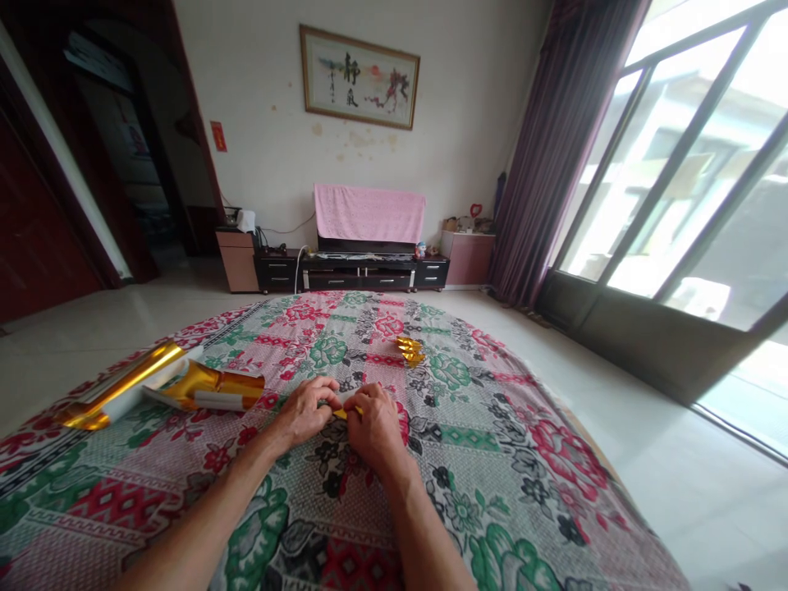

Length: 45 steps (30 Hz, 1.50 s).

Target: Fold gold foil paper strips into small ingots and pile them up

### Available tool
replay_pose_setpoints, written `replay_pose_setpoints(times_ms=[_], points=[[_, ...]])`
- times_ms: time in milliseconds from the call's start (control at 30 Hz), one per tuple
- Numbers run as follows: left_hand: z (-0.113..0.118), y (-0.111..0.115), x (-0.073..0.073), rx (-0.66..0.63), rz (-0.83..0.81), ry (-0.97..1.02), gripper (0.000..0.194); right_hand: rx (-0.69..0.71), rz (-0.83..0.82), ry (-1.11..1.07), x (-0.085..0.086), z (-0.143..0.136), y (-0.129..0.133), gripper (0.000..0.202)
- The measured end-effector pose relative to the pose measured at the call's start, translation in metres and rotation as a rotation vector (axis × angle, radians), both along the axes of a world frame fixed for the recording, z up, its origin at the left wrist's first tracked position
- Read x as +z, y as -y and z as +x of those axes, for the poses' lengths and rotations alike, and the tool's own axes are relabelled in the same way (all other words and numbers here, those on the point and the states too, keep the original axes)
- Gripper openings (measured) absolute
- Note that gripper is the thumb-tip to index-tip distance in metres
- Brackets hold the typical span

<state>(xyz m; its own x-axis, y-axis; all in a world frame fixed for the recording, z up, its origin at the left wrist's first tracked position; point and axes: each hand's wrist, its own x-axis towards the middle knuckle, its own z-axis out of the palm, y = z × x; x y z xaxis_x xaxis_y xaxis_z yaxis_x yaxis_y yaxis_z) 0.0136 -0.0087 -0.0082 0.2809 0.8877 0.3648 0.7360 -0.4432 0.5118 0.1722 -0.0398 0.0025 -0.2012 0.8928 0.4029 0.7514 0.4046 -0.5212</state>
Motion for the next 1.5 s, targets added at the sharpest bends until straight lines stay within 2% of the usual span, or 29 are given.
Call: replay_pose_setpoints(times_ms=[133, 333, 467, 567, 767, 1000, 1067, 1133, 1233, 1367, 1500], points=[[-0.001, 0.001, 0.001, -0.004, 0.005, 0.003, 0.023, 0.011, 0.001, 0.0, 0.001, 0.0, 0.0, 0.019], [0.0, 0.005, 0.005, -0.025, 0.044, 0.005, 0.008, 0.037, -0.016, 0.013, 0.0, 0.005, -0.001, 0.019], [0.0, 0.005, 0.006, -0.019, 0.024, -0.004, 0.006, 0.097, -0.059, -0.006, 0.003, 0.01, -0.008, 0.031], [0.0, 0.005, 0.006, -0.007, 0.02, -0.018, 0.005, 0.021, 0.013, -0.053, 0.007, 0.01, -0.014, 0.035], [0.001, 0.005, 0.005, -0.03, 0.097, -0.025, 0.009, 0.014, 0.012, 0.21, 0.009, 0.006, -0.026, 0.036], [0.001, 0.001, 0.004, 0.031, 0.199, 0.027, 0.031, -0.027, -0.018, 0.298, 0.007, 0.007, -0.038, 0.029], [0.002, 0.001, 0.004, 0.077, 0.215, 0.036, 0.03, -0.028, -0.043, 0.314, 0.009, 0.006, -0.038, 0.026], [0.002, 0.001, 0.004, 0.102, 0.221, 0.025, 0.021, -0.032, -0.067, 0.316, 0.012, 0.006, -0.038, 0.023], [0.002, 0.002, 0.004, 0.075, 0.223, -0.029, 0.006, -0.056, -0.074, 0.297, 0.014, 0.005, -0.036, 0.021], [0.002, 0.0, 0.002, 0.008, 0.226, -0.065, 0.009, -0.033, -0.077, 0.232, 0.017, 0.006, -0.034, 0.02], [0.001, -0.001, 0.0, -0.021, 0.206, -0.062, 0.011, -0.024, -0.149, 0.169, 0.02, 0.004, -0.032, 0.025]])
